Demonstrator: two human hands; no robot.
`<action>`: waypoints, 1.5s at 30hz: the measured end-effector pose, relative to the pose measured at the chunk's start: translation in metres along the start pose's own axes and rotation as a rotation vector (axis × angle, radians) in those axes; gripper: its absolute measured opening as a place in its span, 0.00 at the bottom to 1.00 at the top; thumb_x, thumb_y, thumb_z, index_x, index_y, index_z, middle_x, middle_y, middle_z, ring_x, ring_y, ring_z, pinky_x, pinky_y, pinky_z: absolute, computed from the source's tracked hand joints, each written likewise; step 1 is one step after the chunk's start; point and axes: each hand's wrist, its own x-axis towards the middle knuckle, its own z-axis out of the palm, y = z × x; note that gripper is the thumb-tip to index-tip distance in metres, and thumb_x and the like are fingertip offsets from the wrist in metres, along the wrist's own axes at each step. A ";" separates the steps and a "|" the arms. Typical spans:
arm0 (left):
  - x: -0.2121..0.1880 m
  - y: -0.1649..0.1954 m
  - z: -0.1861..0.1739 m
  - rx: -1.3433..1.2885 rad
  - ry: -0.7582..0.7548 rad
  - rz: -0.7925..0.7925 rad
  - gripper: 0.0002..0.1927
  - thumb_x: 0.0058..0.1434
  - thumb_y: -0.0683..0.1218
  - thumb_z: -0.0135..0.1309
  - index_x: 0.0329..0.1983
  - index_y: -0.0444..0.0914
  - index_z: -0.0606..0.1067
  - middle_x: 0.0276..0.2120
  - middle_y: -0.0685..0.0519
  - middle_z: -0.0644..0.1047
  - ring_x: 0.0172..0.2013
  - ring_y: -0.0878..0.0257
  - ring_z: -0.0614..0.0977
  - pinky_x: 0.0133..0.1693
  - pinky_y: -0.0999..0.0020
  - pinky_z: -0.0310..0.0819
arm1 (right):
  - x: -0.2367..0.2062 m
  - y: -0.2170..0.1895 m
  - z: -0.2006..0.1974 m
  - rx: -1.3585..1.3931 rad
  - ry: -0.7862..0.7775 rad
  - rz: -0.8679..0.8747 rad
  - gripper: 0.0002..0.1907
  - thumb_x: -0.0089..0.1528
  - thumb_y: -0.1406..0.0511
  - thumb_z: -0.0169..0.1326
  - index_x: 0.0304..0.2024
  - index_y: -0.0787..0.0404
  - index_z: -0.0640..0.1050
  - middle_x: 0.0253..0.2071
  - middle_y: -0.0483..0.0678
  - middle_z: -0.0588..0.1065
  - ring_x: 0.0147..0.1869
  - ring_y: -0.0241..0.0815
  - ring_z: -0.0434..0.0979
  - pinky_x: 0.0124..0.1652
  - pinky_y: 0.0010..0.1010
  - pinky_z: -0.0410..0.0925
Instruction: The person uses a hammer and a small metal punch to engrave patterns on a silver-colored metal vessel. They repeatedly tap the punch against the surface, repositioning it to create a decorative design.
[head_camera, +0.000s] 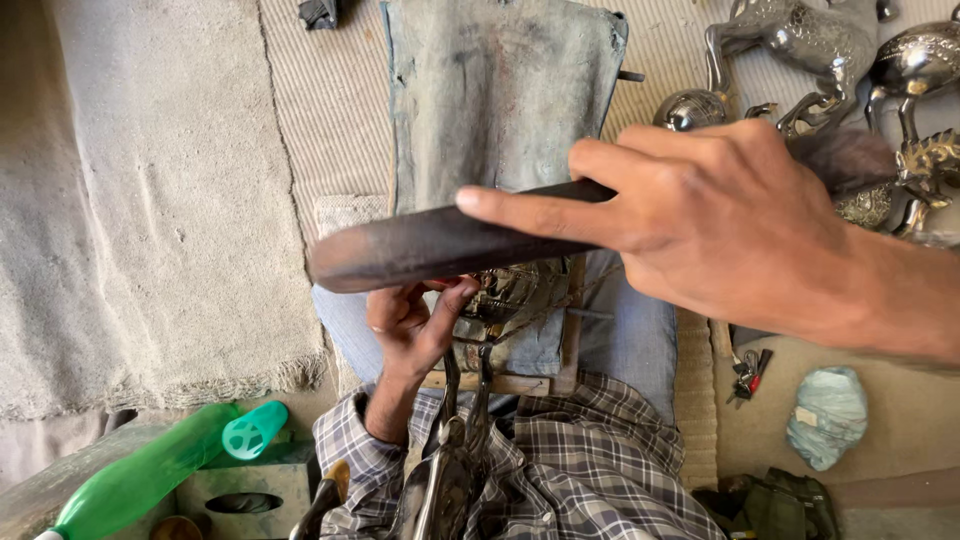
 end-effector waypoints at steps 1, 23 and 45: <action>0.001 0.001 0.000 -0.017 0.007 0.030 0.25 0.67 0.32 0.61 0.63 0.36 0.65 0.51 0.43 0.77 0.48 0.57 0.86 0.48 0.62 0.89 | 0.001 -0.001 -0.001 0.103 -0.028 0.044 0.51 0.56 0.76 0.54 0.76 0.30 0.57 0.30 0.41 0.71 0.22 0.36 0.70 0.21 0.25 0.72; 0.016 -0.007 -0.012 -0.266 -0.061 -0.047 0.25 0.67 0.32 0.59 0.65 0.38 0.67 0.54 0.40 0.78 0.57 0.52 0.83 0.53 0.59 0.88 | 0.005 0.009 0.017 0.233 0.164 0.080 0.43 0.65 0.75 0.55 0.74 0.34 0.57 0.27 0.39 0.70 0.23 0.34 0.69 0.23 0.21 0.71; 0.015 -0.013 -0.024 -0.271 -0.057 -0.168 0.22 0.66 0.34 0.61 0.61 0.36 0.70 0.48 0.42 0.82 0.49 0.55 0.87 0.49 0.60 0.90 | 0.005 0.002 0.024 0.182 0.003 0.110 0.47 0.59 0.74 0.55 0.76 0.33 0.58 0.28 0.41 0.71 0.23 0.35 0.70 0.21 0.26 0.70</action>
